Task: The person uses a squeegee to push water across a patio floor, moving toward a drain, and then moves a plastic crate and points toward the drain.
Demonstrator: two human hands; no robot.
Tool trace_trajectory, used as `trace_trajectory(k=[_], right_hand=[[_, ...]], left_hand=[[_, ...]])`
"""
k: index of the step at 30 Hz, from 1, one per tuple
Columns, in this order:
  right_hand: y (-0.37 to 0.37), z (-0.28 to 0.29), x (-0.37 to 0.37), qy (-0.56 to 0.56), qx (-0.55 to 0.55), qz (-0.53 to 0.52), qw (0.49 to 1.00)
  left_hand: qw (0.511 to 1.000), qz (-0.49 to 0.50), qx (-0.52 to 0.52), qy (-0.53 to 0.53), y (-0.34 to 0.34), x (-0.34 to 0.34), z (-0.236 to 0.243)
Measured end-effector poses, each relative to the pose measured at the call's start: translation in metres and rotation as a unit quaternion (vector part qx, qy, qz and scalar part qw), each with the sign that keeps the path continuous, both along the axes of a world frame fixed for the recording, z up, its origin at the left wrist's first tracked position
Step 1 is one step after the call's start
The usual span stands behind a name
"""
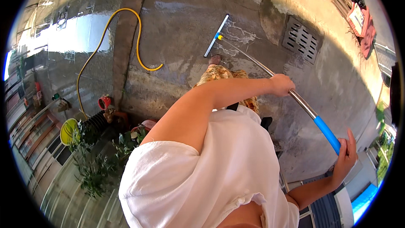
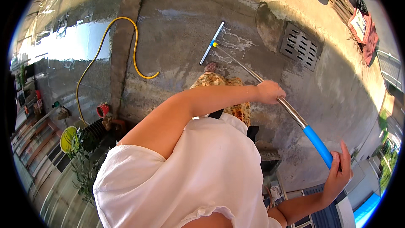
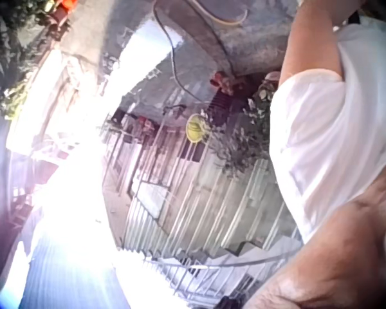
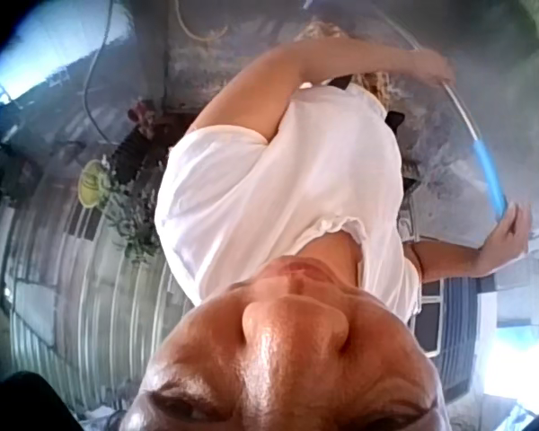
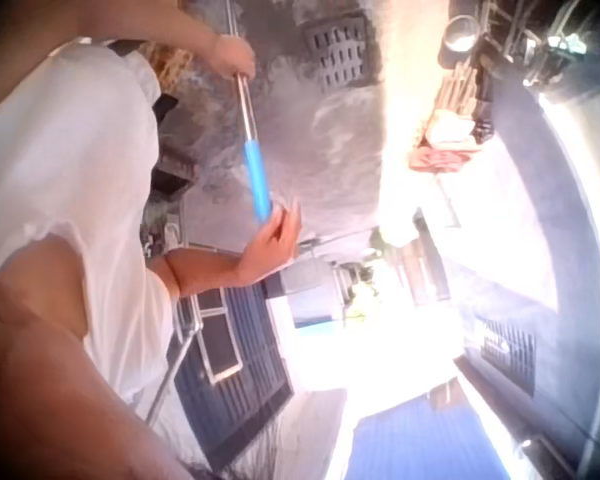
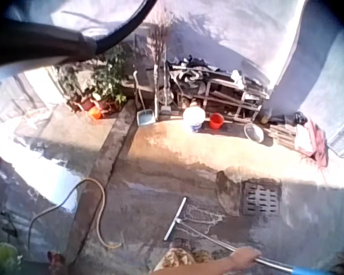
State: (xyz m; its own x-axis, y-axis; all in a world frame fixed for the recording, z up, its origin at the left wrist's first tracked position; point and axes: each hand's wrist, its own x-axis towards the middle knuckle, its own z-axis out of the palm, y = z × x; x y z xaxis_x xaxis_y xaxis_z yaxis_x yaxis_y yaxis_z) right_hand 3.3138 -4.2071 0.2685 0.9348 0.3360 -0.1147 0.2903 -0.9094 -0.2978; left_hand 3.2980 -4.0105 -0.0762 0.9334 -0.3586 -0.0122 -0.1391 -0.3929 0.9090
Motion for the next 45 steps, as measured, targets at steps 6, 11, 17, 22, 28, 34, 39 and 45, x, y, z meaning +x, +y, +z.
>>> trace_trajectory(k=[6, 11, 17, 22, 28, 34, 39, 45], right_hand=[[0.07, -0.082, 0.021, 0.112, 0.105, -0.015, 0.988], [0.193, -0.208, 0.01, 0.16, 0.116, 0.223, 0.955], [0.279, -0.261, 0.001, 0.153, 0.065, 0.258, 0.952], [0.196, -0.186, 0.043, 0.139, 0.045, 0.078, 0.986], [0.124, -0.054, 0.028, 0.007, -0.008, -0.052, 0.999], [0.128, -0.025, 0.009, -0.093, -0.079, -0.013, 0.993], [0.107, -0.072, 0.013, 0.011, 0.077, 0.001, 0.997], [0.15, -0.214, -0.023, 0.06, 0.125, 0.187, 0.973]], left_hand=[[0.988, 0.058, 0.137, 0.043, 0.114, -0.017, -0.04], [0.918, 0.245, 0.311, 0.021, 0.275, -0.06, -0.121], [0.855, 0.257, 0.406, 0.196, 0.36, -0.049, -0.152], [0.92, 0.232, 0.293, 0.118, 0.245, 0.019, -0.121], [0.983, 0.164, 0.082, 0.013, 0.09, 0.103, -0.028], [0.989, 0.072, 0.117, -0.057, 0.066, 0.113, -0.013], [0.97, 0.177, 0.152, -0.071, 0.117, 0.035, -0.045], [0.932, 0.237, 0.265, 0.071, 0.221, -0.086, -0.138]])
